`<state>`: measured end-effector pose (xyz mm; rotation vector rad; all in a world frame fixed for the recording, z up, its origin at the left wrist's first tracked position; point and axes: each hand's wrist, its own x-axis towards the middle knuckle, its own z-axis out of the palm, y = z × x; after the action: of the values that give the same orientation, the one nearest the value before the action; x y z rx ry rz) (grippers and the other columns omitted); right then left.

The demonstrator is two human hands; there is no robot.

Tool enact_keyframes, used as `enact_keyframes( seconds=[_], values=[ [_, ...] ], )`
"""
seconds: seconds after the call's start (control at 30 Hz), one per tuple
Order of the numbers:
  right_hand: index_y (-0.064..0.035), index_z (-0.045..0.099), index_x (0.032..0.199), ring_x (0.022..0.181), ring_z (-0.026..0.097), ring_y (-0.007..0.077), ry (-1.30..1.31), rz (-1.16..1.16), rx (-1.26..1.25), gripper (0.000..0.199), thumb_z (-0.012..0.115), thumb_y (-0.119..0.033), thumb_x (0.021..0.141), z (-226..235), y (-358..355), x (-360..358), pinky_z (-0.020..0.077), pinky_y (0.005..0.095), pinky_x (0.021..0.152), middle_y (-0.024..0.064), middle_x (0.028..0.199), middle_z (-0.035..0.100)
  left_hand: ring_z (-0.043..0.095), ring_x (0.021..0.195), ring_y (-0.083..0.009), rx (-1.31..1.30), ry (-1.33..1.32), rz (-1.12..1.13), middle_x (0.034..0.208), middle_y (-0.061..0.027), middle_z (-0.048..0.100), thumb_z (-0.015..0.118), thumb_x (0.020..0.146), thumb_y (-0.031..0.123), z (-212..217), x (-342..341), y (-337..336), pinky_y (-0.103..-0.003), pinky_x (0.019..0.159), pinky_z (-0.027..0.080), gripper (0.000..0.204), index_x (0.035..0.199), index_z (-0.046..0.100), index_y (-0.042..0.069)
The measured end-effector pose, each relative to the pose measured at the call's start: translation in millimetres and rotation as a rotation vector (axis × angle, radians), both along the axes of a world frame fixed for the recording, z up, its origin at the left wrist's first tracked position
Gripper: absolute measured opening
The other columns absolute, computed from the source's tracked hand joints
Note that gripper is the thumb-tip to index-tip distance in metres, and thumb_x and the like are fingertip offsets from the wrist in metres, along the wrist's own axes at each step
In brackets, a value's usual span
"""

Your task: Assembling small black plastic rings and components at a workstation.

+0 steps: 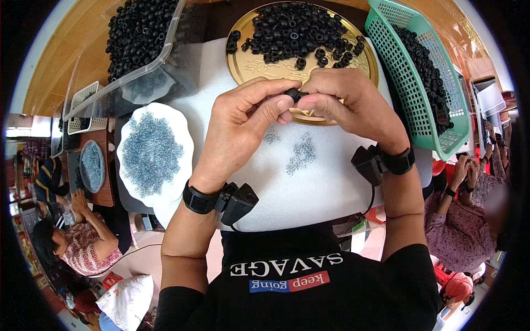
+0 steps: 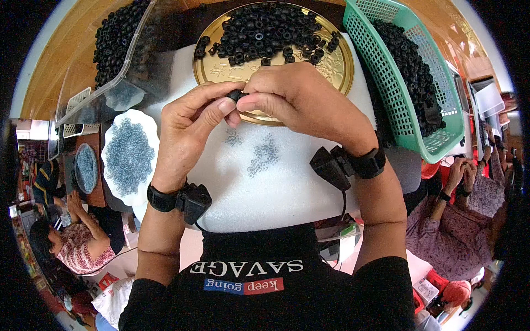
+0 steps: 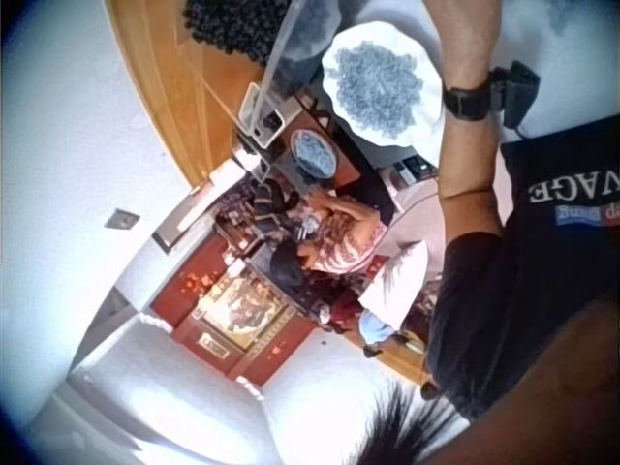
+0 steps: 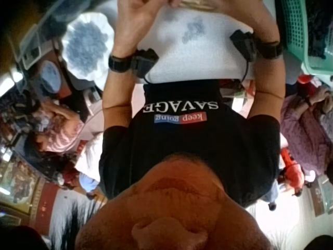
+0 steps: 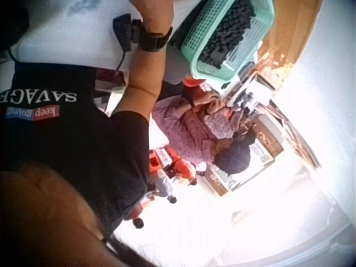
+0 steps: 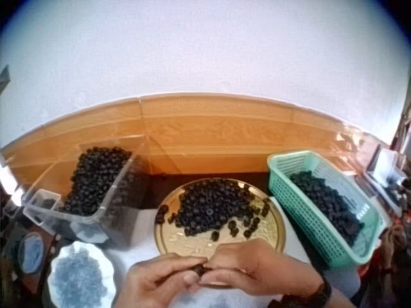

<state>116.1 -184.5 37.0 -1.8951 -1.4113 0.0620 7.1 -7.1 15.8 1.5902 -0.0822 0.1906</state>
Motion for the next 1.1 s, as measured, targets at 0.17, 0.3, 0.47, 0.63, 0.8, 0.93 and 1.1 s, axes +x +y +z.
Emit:
enact_keyframes(
  seconds=[0.17,0.3,0.47,0.63,0.8,0.93,1.1],
  values=[
    [-0.0029,0.066,0.083,0.056,0.049,0.0026,0.491,0.113,-0.014,0.017,0.076,-0.016,0.079,-3.2,-10.6,8.6,0.0371,0.0203,0.047,-0.0036,0.067,0.056,0.062,0.074,-0.0104,0.056,-0.032,-0.087,0.089,-0.0064,0.067,0.061,0.089,0.005,3.1,0.3,2.4,-0.021,0.066,0.051,0.027,0.116,0.064,0.002],
    [-0.002,0.065,0.088,0.061,0.05,0.0027,0.688,0.162,0.098,0.021,0.078,-0.014,0.076,-10.9,-9.0,10.1,0.0392,0.018,0.052,-0.0038,0.072,0.056,0.062,0.074,-0.011,-0.016,0.01,-0.101,0.089,-0.007,0.066,0.061,0.089,0.004,4.7,-1.5,-0.4,-0.022,0.067,0.051,0.028,0.116,0.063,0.0],
    [-0.0034,0.067,0.099,0.073,0.05,0.0015,0.754,0.141,0.172,0.029,0.079,-0.013,0.075,-2.5,-3.3,4.9,0.0396,0.0159,0.059,-0.004,0.082,0.057,0.063,0.074,-0.0115,-0.199,-0.008,-0.091,0.085,-0.0085,0.066,0.062,0.089,0.005,4.7,0.3,-2.3,-0.023,0.066,0.051,0.022,0.11,0.058,-0.002],
    [-0.0082,0.069,0.106,0.07,0.05,0.0022,0.63,0.132,0.171,0.035,0.08,-0.014,0.073,-4.1,-1.8,5.4,0.0375,0.0177,0.057,-0.0053,0.082,0.057,0.065,0.071,-0.0128,-0.234,-0.01,-0.097,0.08,-0.0095,0.066,0.063,0.089,0.006,2.5,1.2,1.4,-0.024,0.064,0.053,0.017,0.103,0.055,0.0],
    [-0.0098,0.07,0.105,0.069,0.05,0.0029,0.415,0.104,0.18,0.033,0.079,-0.012,0.073,-2.7,0.4,3.3,0.0361,0.0186,0.056,-0.0039,0.088,0.06,0.064,0.07,-0.0103,-0.296,-0.002,-0.113,0.081,-0.0082,0.067,0.066,0.088,0.007,-3.4,3.7,6.6,-0.021,0.064,0.052,0.016,0.1,0.058,0.0],
    [-0.0052,0.068,0.101,0.074,0.054,0.0031,0.42,0.125,0.182,0.031,0.079,-0.01,0.073,-2.6,1.6,2.4,0.0414,0.018,0.06,-0.0016,0.09,0.061,0.065,0.07,-0.0102,-0.289,0.001,-0.099,0.081,-0.009,0.068,0.065,0.088,0.006,-1.3,3.2,6.0,-0.021,0.064,0.053,0.014,0.099,0.06,-0.001],
    [-0.0017,0.064,0.101,0.077,0.059,0.0039,0.677,0.151,0.174,0.031,0.079,-0.007,0.074,-7.1,-2.1,2.6,0.0459,0.0159,0.062,-0.0006,0.088,0.06,0.066,0.072,-0.0107,-0.249,-0.003,-0.111,0.085,-0.0099,0.069,0.064,0.088,0.003,-1.2,2.5,5.4,-0.022,0.065,0.054,0.012,0.098,0.063,-0.001]
  ],
)
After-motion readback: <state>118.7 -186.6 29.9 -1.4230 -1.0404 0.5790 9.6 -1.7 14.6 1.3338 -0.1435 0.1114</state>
